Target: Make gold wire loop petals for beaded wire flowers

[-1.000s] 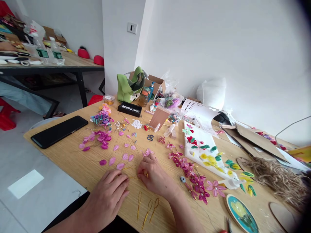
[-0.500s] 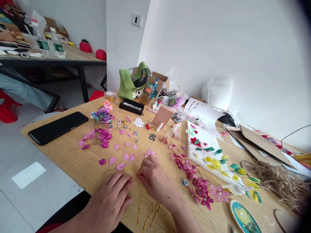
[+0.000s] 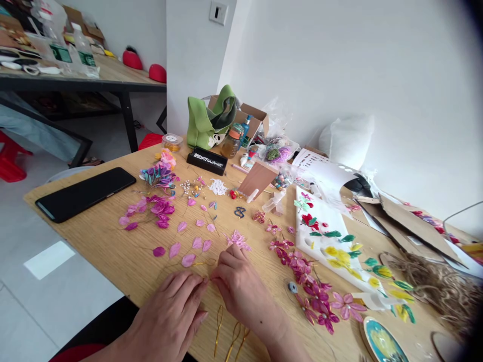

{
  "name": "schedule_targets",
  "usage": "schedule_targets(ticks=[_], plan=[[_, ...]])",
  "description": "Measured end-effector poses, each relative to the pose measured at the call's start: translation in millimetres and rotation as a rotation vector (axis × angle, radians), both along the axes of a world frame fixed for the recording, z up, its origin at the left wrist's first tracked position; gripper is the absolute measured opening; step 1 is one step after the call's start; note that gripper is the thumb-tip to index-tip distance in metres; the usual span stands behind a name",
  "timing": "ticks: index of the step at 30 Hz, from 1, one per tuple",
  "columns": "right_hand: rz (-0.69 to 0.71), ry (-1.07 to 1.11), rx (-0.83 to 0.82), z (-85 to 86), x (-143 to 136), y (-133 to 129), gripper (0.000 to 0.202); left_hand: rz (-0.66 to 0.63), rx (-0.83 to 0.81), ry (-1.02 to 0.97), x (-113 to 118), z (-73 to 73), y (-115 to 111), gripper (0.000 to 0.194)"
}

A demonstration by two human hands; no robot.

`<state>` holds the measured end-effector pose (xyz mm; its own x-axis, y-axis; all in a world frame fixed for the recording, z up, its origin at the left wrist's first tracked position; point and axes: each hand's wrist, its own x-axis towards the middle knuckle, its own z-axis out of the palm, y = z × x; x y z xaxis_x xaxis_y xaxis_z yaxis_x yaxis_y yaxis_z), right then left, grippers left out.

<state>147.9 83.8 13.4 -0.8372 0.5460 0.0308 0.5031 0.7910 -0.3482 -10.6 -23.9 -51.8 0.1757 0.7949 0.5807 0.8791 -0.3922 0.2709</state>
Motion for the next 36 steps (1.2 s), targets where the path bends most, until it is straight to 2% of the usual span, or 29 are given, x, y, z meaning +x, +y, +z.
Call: schedule_targets(ticks=[6, 12, 18, 26, 36], plan=[[-0.019, -0.015, 0.019, -3.7, -2.5, -3.7, 0.023, -0.008, 0.044, 0.06, -1.5, 13.0, 2.8, 0.032], [-0.045, -0.067, 0.021, -5.7, -5.8, -5.3, 0.028, -0.021, 0.047, 0.062, -1.2, 19.3, 5.6, 0.033], [-0.059, -0.094, 0.048, -10.2, -7.5, -6.0, 0.033, -0.011, 0.054, 0.079, 0.9, 19.2, 5.6, 0.033], [-0.072, -0.084, 0.035, -9.7, -8.6, -8.6, 0.032, -0.017, 0.025, 0.077, 1.6, 15.8, 4.7, 0.033], [-0.085, -0.079, 0.072, -13.2, -7.5, -9.4, 0.027, -0.011, 0.013, 0.078, 2.3, 18.4, 6.0, 0.034]])
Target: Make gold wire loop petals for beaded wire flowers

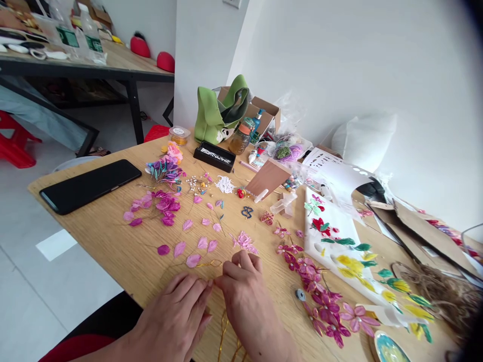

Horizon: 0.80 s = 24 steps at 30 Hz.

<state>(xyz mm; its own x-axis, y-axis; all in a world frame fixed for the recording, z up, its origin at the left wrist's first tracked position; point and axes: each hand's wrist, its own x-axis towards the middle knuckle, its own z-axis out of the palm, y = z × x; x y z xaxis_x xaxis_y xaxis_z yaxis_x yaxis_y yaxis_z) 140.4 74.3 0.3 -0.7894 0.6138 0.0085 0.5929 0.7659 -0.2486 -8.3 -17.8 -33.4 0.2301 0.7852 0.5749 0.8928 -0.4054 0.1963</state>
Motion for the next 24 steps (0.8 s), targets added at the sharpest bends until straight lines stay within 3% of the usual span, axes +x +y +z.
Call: schedule_targets(ticks=[24], plan=[[-0.011, 0.038, 0.042, 1.0, -0.1, -1.9, 0.025, -0.023, -0.056, -0.018, -1.9, 4.9, 1.6, 0.027]])
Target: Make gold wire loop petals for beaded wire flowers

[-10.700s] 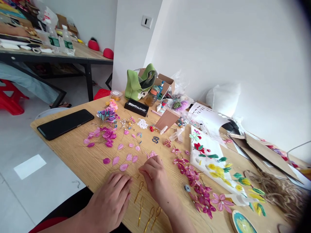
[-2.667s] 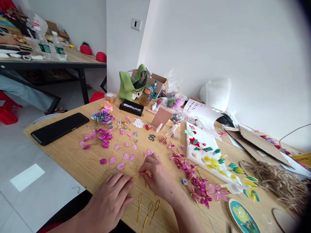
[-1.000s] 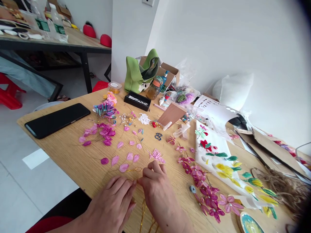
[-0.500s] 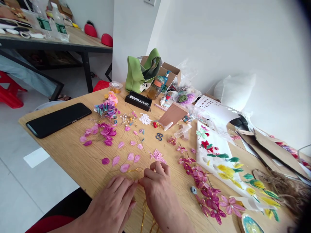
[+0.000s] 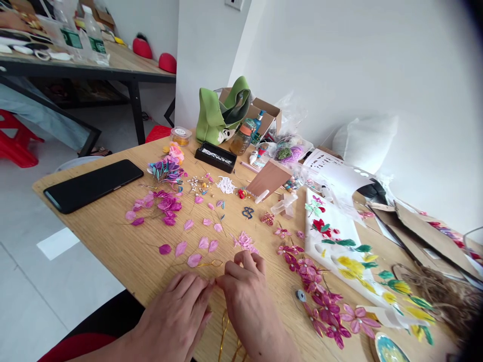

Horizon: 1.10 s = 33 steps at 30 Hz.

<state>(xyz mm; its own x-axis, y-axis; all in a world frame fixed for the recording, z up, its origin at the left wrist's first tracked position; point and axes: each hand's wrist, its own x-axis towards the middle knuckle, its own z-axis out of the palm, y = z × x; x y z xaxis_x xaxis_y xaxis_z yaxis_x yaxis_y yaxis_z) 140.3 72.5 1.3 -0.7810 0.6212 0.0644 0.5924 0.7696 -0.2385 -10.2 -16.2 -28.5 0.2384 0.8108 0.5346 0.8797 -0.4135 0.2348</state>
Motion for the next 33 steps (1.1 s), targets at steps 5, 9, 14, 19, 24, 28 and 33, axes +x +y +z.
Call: schedule_targets(ticks=[5, 9, 14, 19, 24, 28, 33], plan=[[0.002, 0.013, 0.015, -0.4, 0.1, 0.2, 0.024, 0.007, 0.013, -0.005, 1.0, -2.2, -0.9, 0.029], [0.007, 0.011, 0.047, -0.5, 0.0, 0.6, 0.023, 0.0, -0.001, 0.0, 1.1, -4.3, -1.5, 0.029], [0.017, 0.09, 0.133, -0.4, -0.9, -1.2, 0.027, 0.008, -0.004, -0.007, 1.3, -5.7, -2.1, 0.031], [0.056, 0.114, 0.208, -2.7, -1.6, -2.8, 0.028, 0.018, 0.011, -0.018, 3.0, -4.3, -1.8, 0.032], [0.036, 0.109, 0.063, 2.5, 0.8, 2.5, 0.03, 0.002, 0.049, -0.035, 2.0, -6.3, -0.5, 0.032], [-0.037, 0.232, -0.089, 17.8, 7.9, 9.4, 0.023, -0.01, 0.079, -0.052, 0.1, -7.1, 0.7, 0.033], [-0.045, 0.221, -0.088, 21.9, 11.8, 12.0, 0.02, -0.026, 0.092, -0.045, 0.3, -5.2, -0.4, 0.032]])
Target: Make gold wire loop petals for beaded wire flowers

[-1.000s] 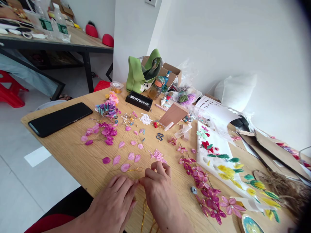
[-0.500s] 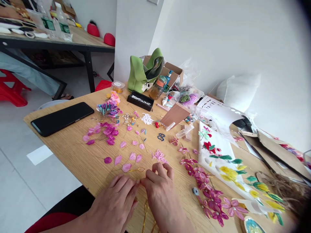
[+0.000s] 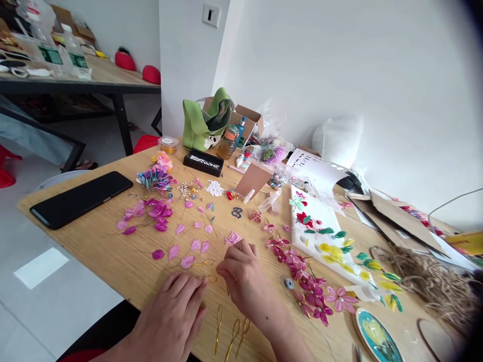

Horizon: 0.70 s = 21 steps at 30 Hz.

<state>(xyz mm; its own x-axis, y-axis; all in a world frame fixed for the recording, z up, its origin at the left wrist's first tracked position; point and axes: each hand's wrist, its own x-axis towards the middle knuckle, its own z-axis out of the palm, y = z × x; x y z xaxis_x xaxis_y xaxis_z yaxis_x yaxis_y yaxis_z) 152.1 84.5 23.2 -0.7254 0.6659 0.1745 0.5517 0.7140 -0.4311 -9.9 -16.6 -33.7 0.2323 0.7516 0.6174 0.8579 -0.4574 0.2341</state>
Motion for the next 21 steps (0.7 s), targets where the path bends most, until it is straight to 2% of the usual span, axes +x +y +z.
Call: schedule_targets(ticks=[4, 7, 13, 21], plan=[[0.068, -0.116, -0.03, -6.6, -4.9, -1.9, 0.021, 0.015, -0.009, -0.005, 0.6, -0.1, -0.1, 0.032], [0.067, -0.169, -0.031, -7.8, -7.6, -3.8, 0.023, 0.02, -0.012, -0.008, 1.2, 0.6, 0.5, 0.032], [0.084, -0.163, -0.004, -9.4, -6.6, -6.1, 0.028, 0.022, 0.003, -0.003, 1.2, 2.9, 0.3, 0.032], [0.1, -0.189, 0.009, -13.4, -8.2, -4.1, 0.034, 0.015, -0.034, -0.001, 2.2, -1.3, 0.9, 0.032]])
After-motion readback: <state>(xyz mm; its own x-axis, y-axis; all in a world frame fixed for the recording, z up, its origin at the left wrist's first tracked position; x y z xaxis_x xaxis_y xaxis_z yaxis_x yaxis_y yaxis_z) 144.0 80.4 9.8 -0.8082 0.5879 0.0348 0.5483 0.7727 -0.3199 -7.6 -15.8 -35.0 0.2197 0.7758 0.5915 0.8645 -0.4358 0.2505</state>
